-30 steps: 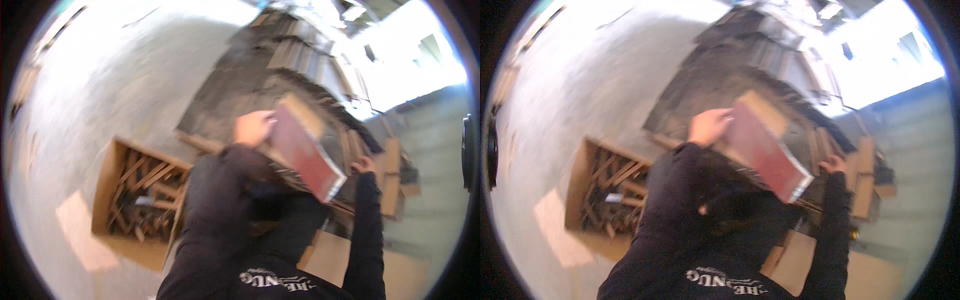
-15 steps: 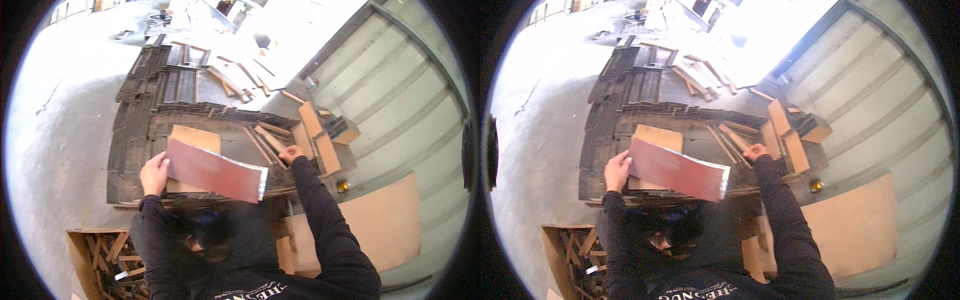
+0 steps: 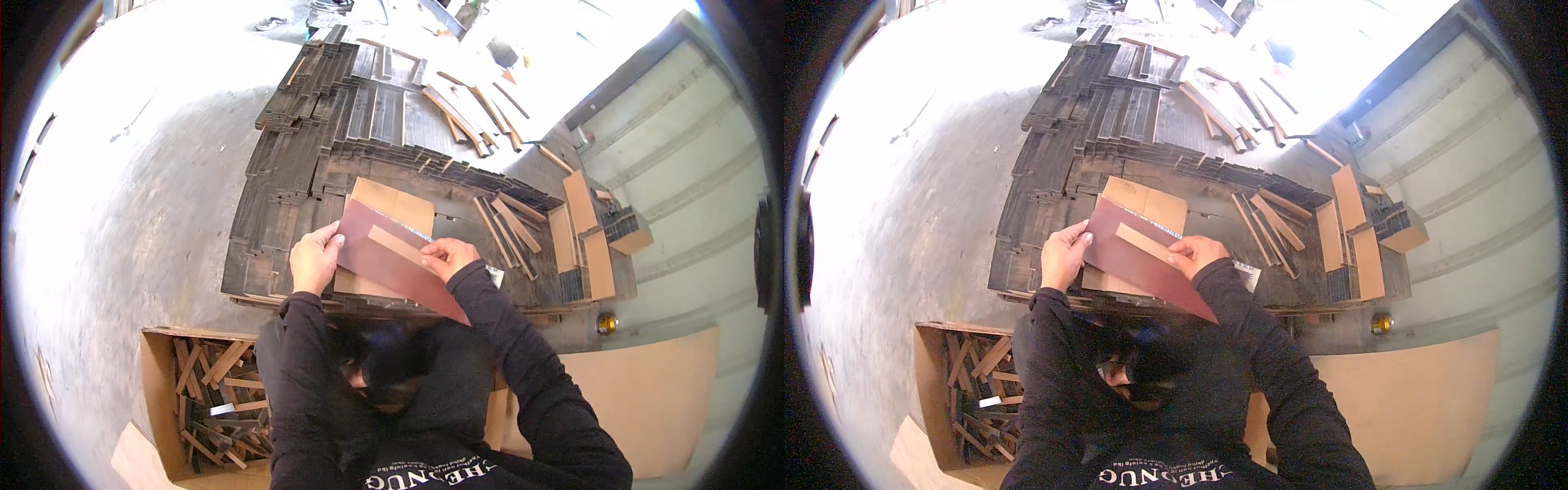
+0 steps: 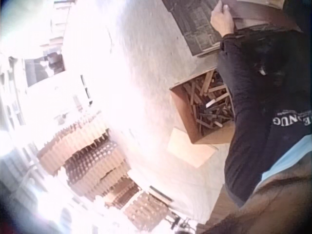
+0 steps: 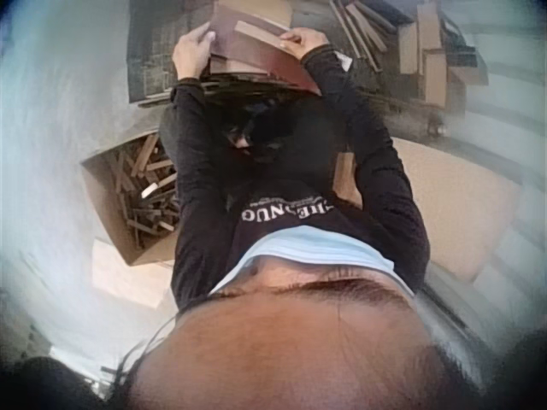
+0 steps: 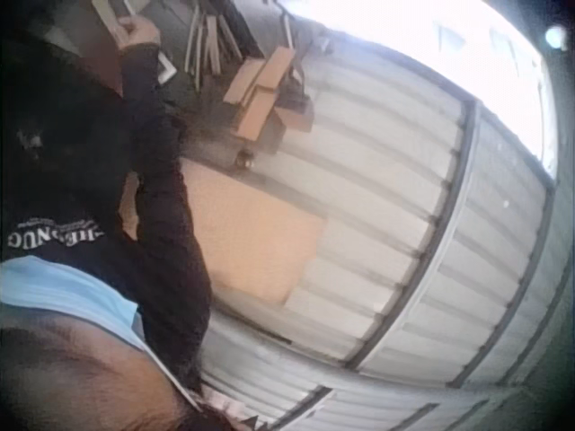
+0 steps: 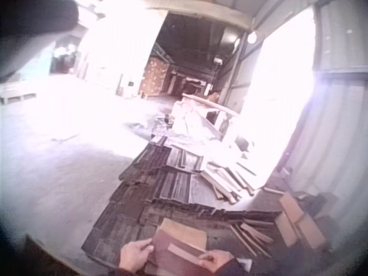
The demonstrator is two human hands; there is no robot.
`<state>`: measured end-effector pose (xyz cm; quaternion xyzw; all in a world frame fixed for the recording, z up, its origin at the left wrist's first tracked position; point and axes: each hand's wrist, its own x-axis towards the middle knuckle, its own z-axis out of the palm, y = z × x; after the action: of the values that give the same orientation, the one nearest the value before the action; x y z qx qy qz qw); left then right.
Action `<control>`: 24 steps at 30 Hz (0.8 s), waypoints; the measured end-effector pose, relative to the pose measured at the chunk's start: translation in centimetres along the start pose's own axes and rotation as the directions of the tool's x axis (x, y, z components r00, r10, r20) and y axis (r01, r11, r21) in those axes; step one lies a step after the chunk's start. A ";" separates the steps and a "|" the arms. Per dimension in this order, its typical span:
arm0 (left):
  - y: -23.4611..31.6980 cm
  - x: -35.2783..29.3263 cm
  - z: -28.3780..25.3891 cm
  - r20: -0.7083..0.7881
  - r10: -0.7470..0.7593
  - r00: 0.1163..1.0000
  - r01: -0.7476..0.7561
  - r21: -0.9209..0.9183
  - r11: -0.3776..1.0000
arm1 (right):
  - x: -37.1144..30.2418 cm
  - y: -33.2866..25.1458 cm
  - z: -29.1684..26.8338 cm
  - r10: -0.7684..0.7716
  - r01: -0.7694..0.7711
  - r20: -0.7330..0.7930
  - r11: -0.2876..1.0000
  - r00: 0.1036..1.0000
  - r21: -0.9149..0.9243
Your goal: The person sands small pieces of wood by rubbing them against a sheet of sandpaper placed on a table and then places them into a cardboard box.
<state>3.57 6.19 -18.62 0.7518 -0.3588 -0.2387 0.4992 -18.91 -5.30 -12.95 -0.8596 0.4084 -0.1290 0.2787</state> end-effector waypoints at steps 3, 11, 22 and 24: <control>-0.6 -0.1 -0.4 0.024 -0.022 0.999 0.023 -0.025 0.999 | 2.2 -2.0 2.6 -0.156 0.147 -0.123 0.986 0.980 -0.075; 0.3 0.2 0.0 -0.015 0.076 0.997 -0.074 0.078 0.994 | 9.6 -6.3 4.3 -0.039 0.039 0.004 0.987 0.999 -0.155; 0.2 0.0 -0.1 -0.003 0.113 0.994 -0.112 0.087 0.990 | 1.8 -2.0 3.5 -0.245 0.222 -0.219 0.967 0.945 -0.125; 0.2 0.1 -0.3 0.003 0.111 0.994 -0.111 0.097 0.989 | 6.8 -4.9 5.1 -0.302 0.261 -0.235 0.946 0.924 -0.191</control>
<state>3.81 6.23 -18.36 0.7543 -0.4106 -0.1918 0.4751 -9.23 -6.20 -14.25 -0.9039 0.3223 -0.2477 0.1329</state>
